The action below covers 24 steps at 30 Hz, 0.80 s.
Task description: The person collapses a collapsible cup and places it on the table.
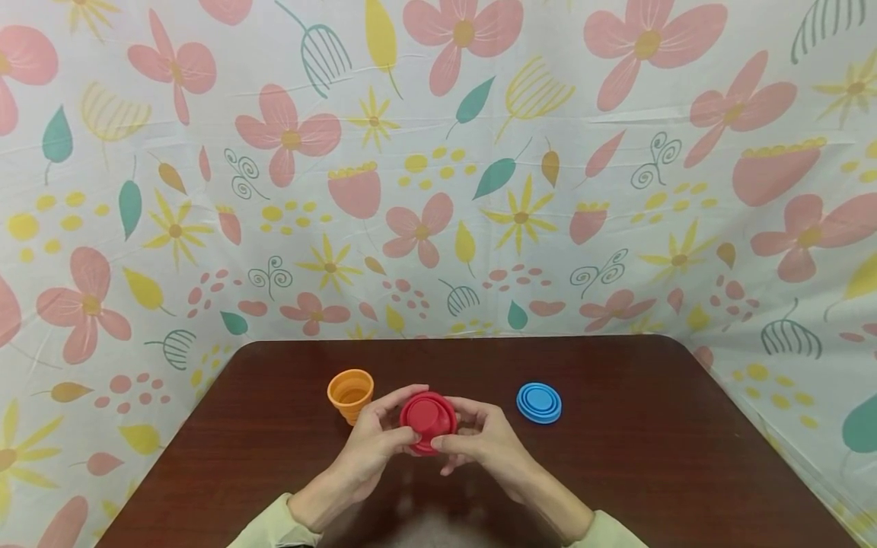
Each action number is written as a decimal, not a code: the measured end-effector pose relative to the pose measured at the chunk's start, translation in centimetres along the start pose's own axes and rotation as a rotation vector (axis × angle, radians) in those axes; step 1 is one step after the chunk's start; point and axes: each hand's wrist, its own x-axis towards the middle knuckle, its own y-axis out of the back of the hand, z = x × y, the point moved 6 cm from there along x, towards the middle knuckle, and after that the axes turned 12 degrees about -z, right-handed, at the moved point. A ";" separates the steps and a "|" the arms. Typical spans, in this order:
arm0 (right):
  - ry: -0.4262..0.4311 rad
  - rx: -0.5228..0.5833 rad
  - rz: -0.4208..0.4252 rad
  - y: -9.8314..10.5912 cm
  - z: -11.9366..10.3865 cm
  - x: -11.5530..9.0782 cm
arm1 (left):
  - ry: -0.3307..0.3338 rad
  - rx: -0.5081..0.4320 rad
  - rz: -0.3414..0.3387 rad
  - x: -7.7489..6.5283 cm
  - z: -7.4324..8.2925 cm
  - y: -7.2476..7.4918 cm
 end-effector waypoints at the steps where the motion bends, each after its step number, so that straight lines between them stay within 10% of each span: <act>1: 0.001 0.019 -0.009 0.0 0.0 0.0 | -0.002 -0.003 -0.004 0.0 0.0 0.0; 24: 0.038 0.033 -0.010 0.3 0.1 -0.1 | -0.019 0.007 -0.003 0.2 0.0 -0.3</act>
